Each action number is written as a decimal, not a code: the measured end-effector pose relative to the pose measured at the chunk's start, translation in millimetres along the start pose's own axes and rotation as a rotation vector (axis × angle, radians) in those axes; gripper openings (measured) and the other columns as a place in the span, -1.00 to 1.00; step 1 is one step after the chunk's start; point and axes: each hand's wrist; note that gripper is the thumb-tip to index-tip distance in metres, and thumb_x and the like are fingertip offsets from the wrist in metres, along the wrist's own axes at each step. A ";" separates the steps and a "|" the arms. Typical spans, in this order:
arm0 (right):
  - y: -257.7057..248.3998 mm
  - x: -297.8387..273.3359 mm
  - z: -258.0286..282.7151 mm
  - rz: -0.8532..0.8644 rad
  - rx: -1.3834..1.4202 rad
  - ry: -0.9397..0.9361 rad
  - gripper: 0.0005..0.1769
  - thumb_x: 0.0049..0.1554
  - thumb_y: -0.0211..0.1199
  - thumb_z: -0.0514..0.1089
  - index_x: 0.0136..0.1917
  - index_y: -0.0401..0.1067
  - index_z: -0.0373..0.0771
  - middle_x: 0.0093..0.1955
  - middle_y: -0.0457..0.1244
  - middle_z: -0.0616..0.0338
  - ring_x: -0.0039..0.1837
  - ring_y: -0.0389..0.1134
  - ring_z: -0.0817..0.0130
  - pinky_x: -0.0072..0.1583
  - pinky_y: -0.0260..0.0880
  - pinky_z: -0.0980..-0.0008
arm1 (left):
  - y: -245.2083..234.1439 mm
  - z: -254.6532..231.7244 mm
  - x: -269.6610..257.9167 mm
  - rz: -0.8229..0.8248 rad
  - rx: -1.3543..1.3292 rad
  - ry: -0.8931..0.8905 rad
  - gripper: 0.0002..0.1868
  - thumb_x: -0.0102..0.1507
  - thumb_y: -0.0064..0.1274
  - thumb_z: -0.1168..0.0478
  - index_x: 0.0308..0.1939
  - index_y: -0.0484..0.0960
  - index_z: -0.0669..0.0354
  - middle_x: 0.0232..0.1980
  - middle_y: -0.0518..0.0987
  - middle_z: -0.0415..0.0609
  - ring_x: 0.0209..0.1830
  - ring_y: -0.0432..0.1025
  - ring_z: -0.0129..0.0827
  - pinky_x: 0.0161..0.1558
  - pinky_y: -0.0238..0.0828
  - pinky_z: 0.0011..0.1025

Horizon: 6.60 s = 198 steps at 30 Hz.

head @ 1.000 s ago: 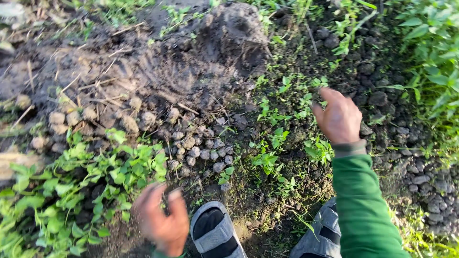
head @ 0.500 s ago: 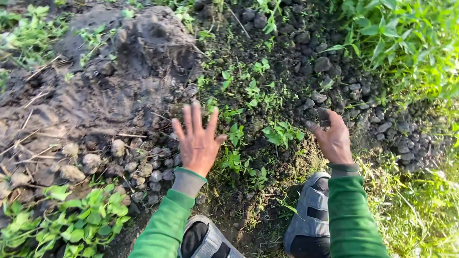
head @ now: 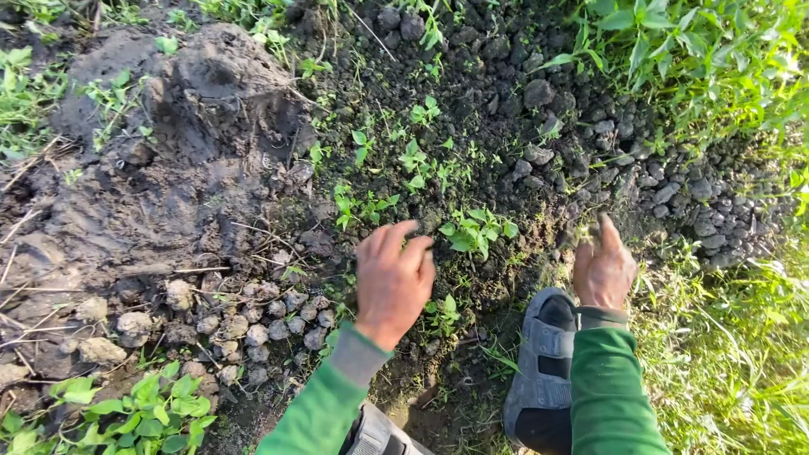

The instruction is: Handling and preparing small seedlings in a garden soil area.

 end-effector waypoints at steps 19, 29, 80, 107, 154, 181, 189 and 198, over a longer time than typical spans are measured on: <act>-27.1 -46.4 86.4 0.158 0.348 -0.226 -0.59 0.23 0.21 -0.22 0.36 0.42 -0.23 0.22 0.40 -0.05 0.21 0.44 0.14 0.19 0.50 0.17 | 56.6 -5.3 48.3 0.280 -0.051 -0.186 -0.81 0.04 0.28 0.09 -0.38 0.74 0.09 0.57 0.10 0.23 0.60 -0.16 0.20 0.46 -0.41 0.21; -28.3 -50.4 99.1 0.172 0.333 -0.267 -0.62 0.25 0.23 -0.18 0.33 0.46 -0.26 0.19 0.41 -0.07 0.19 0.45 0.13 0.19 0.48 0.16 | 65.7 7.2 39.3 0.095 -0.178 -0.198 -0.87 0.18 0.09 0.19 -0.23 0.70 0.04 0.56 0.22 0.20 0.63 -0.03 0.07 0.51 -0.33 0.11; -27.5 -61.6 208.4 0.347 0.519 -0.475 -0.65 0.24 0.25 -0.23 0.29 0.48 -0.31 0.09 0.43 0.03 0.08 0.42 0.34 0.08 0.43 0.36 | -80.4 30.5 10.6 -0.068 -0.730 -0.602 -0.72 0.26 0.14 0.13 -0.09 0.68 0.27 -0.20 0.70 -0.07 -0.26 0.52 -0.43 -0.14 0.48 -0.38; 83.0 -91.5 347.8 0.483 0.537 -0.891 -0.81 0.29 0.31 -0.16 0.10 0.56 -0.31 -0.13 0.38 0.14 -0.18 0.27 0.42 -0.17 0.25 0.45 | -145.4 87.1 -114.5 -0.658 -1.217 -0.923 -0.78 0.27 0.19 0.25 -0.08 0.63 0.32 -0.24 0.64 -0.08 -0.35 0.49 -0.46 -0.24 0.53 -0.48; 120.4 -40.3 520.6 -0.004 -0.291 -1.590 -0.81 0.39 0.05 -0.22 0.19 0.46 -0.21 0.01 0.32 0.04 -0.01 0.25 0.20 -0.02 0.27 0.21 | -188.7 66.9 -117.6 -0.745 -1.015 -0.864 -0.76 0.34 0.13 0.22 0.00 0.70 0.31 -0.30 0.59 -0.22 -0.37 0.34 -0.62 -0.31 0.34 -0.60; 47.8 -77.1 500.9 0.466 -0.110 -1.486 -0.76 0.18 0.20 0.00 0.05 0.50 -0.14 -0.09 0.35 0.18 -0.03 0.31 0.27 0.05 0.34 0.20 | -190.6 66.6 -124.0 -0.840 -1.071 -0.872 -0.76 0.35 0.17 0.25 0.03 0.72 0.33 -0.31 0.50 -0.27 -0.38 0.21 -0.66 -0.36 0.15 -0.61; 60.8 -92.0 414.3 1.411 1.110 -0.447 -0.89 0.37 0.16 -0.23 0.08 0.38 -0.34 0.01 0.34 0.10 0.00 0.42 0.36 0.06 0.52 0.27 | -180.5 55.6 -115.0 -0.812 -1.158 -0.764 -0.81 0.36 0.17 0.25 -0.06 0.68 0.35 -0.27 0.53 -0.25 -0.34 0.28 -0.64 -0.31 0.24 -0.59; 8.8 -149.4 390.0 1.324 0.926 -0.559 -0.62 0.25 0.10 -0.35 0.33 0.25 -0.37 0.14 0.40 0.00 0.07 0.47 0.30 0.12 0.55 0.32 | -178.7 43.5 -105.3 -0.898 -1.201 -0.759 -0.73 0.30 0.15 0.22 0.06 0.67 0.21 -0.17 0.64 -0.20 -0.25 0.41 -0.59 -0.17 0.42 -0.56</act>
Point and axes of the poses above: each hand's wrist, its own x-axis towards the middle knuckle, its own y-axis out of the palm, z = x × y
